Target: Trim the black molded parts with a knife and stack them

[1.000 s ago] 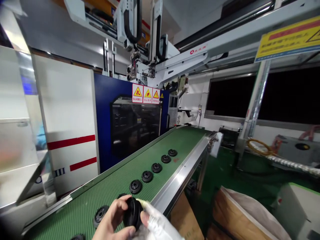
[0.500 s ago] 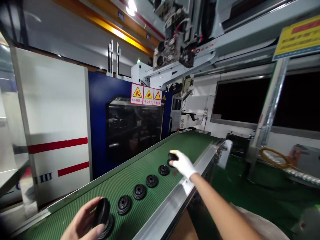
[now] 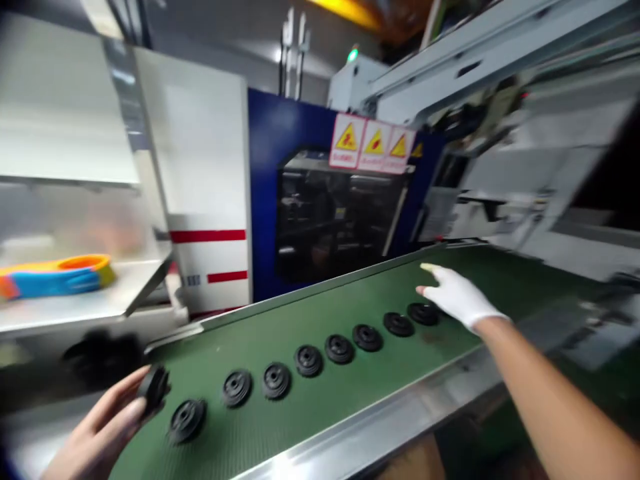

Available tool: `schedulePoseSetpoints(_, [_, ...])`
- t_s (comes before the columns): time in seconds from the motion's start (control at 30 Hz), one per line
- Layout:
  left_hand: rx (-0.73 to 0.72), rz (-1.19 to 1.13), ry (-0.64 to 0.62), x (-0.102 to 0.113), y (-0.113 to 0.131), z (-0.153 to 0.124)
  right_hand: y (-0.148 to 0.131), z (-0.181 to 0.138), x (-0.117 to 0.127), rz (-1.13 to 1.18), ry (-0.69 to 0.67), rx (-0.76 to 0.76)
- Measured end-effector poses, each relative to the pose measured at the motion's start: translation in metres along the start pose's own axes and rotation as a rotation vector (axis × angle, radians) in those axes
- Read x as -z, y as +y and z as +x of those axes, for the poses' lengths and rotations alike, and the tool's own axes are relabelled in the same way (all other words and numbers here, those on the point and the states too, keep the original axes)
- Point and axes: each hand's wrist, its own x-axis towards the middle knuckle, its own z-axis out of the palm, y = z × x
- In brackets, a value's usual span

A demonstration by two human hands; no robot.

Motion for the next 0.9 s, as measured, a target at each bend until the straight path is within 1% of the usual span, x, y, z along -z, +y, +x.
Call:
schedulePoseSetpoints(0.03, [-0.005, -0.028, -0.008, 0.002, 0.003, -0.001, -0.025, -0.015, -0.005, 0.078, -0.058, 0.075])
schedulePoseSetpoints(0.07, [-0.012, -0.054, -0.022, 0.002, 0.005, -0.003, -0.052, -0.036, -0.012, 0.271, -0.165, 0.165])
schedulePoseSetpoints(0.1, [-0.023, -0.083, -0.053, 0.001, 0.006, -0.005, -0.082, -0.060, -0.020, 0.422, -0.340, 0.253])
schedulePoseSetpoints(0.13, [-0.038, -0.106, -0.106, -0.002, 0.006, -0.008, -0.112, -0.087, -0.030, 0.560, -0.481, 0.309])
schedulePoseSetpoints(0.2, [-0.078, -0.119, -0.252, -0.011, 0.004, -0.019, -0.170, -0.141, -0.055, 0.853, -0.794, 0.353])
schedulePoseSetpoints(0.23, [-0.110, -0.097, -0.328, -0.016, 0.002, -0.025, -0.195, -0.163, -0.069, 0.952, -0.956, 0.344])
schedulePoseSetpoints(0.27, [-0.155, -0.050, -0.386, -0.020, 0.000, -0.031, -0.216, -0.182, -0.083, 1.045, -1.095, 0.315])
schedulePoseSetpoints(0.3, [-0.210, 0.015, -0.416, -0.023, -0.001, -0.036, -0.233, -0.195, -0.096, 1.121, -1.191, 0.329])
schedulePoseSetpoints(0.33, [-0.267, 0.083, -0.421, -0.025, -0.003, -0.040, -0.247, -0.204, -0.108, 1.176, -1.219, 0.348])
schedulePoseSetpoints(0.4, [-0.352, 0.172, -0.397, -0.024, -0.005, -0.044, -0.263, -0.213, -0.126, 1.293, -1.214, 0.313])
schedulePoseSetpoints(0.43, [-0.371, 0.183, -0.381, -0.022, -0.007, -0.044, -0.268, -0.215, -0.132, 1.342, -1.217, 0.264])
schedulePoseSetpoints(0.47, [-0.373, 0.173, -0.366, -0.018, -0.008, -0.043, -0.271, -0.217, -0.136, 1.387, -1.251, 0.197])
schedulePoseSetpoints(0.53, [-0.362, 0.137, -0.335, -0.009, -0.010, -0.042, -0.276, -0.221, -0.141, 1.451, -1.387, 0.079])
schedulePoseSetpoints(0.6, [-0.379, 0.114, -0.295, -0.001, -0.014, -0.042, -0.281, -0.228, -0.142, 1.494, -1.503, 0.027])
schedulePoseSetpoints(0.63, [-0.393, 0.108, -0.283, 0.002, -0.016, -0.043, -0.284, -0.231, -0.142, 1.508, -1.542, 0.030])
schedulePoseSetpoints(0.7, [-0.415, 0.090, -0.268, 0.005, -0.019, -0.044, -0.289, -0.236, -0.143, 1.502, -1.567, 0.093])
schedulePoseSetpoints(0.77, [-0.424, 0.080, -0.283, 0.008, -0.020, -0.043, -0.288, -0.233, -0.142, 1.431, -1.523, 0.171])
schedulePoseSetpoints(0.8, [-0.428, 0.096, -0.304, 0.009, -0.019, -0.040, -0.283, -0.228, -0.140, 1.367, -1.462, 0.188])
schedulePoseSetpoints(0.83, [-0.432, 0.132, -0.329, 0.010, -0.017, -0.036, -0.275, -0.219, -0.137, 1.279, -1.352, 0.194])
schedulePoseSetpoints(0.9, [-0.438, 0.245, -0.378, 0.010, -0.012, -0.024, -0.249, -0.193, -0.123, 1.067, -1.058, 0.188])
